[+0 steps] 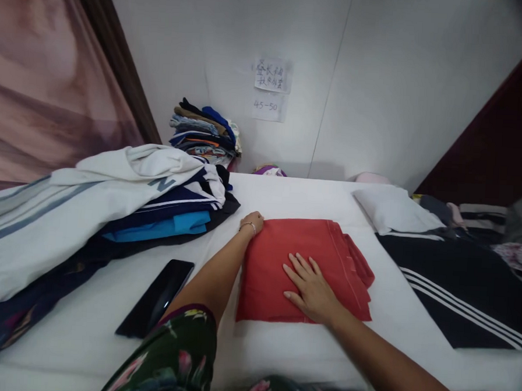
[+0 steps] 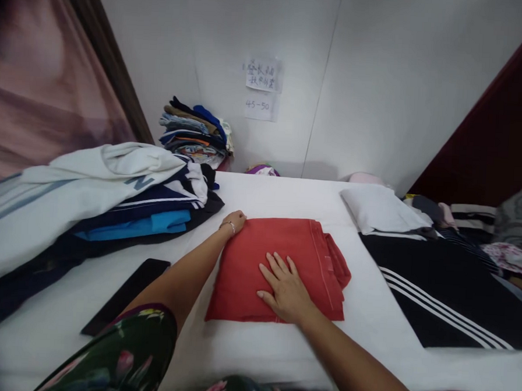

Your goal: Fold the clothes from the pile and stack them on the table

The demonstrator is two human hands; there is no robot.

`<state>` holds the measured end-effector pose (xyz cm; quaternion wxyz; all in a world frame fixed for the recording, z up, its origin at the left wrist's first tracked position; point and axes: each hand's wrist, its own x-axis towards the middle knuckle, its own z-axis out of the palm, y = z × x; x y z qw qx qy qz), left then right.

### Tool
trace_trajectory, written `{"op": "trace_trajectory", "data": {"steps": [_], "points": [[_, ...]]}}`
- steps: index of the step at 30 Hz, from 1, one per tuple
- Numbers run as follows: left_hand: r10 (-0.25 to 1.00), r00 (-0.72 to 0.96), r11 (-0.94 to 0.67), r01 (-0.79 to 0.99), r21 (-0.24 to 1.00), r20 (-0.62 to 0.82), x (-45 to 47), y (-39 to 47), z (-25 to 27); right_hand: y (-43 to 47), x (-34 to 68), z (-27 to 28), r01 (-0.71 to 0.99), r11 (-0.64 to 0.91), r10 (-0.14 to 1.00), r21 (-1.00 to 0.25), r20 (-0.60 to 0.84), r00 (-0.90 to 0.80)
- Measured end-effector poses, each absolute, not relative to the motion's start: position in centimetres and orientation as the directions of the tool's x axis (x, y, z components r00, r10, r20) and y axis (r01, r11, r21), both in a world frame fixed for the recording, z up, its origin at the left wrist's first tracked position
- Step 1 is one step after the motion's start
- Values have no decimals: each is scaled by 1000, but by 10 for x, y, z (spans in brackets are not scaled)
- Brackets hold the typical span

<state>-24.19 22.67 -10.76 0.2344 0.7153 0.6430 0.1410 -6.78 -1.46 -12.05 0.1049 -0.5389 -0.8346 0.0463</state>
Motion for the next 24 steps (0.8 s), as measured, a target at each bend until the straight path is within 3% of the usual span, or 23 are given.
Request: {"op": "trace_trajectory", "data": {"steps": [8, 13, 17, 22, 24], "points": [[985, 169, -147, 894, 423, -16, -235, 214, -88, -17, -70, -112, 894, 396, 918, -209, 100, -383], [916, 382, -396, 824, 405, 120, -226, 171, -87, -16, -70, -112, 898, 386, 922, -210, 100, -373], [844, 535, -520, 798, 304, 38, -223, 144, -100, -18, -69, -110, 892, 376, 926, -251, 70, -370], [840, 539, -517, 830, 209, -62, -220, 141, -99, 0, -63, -87, 842, 330, 938, -426, 44, -345], [839, 540, -519, 830, 203, -63, -220, 142, -98, 21, -53, -78, 865, 276, 961, -420, 99, -259]]}}
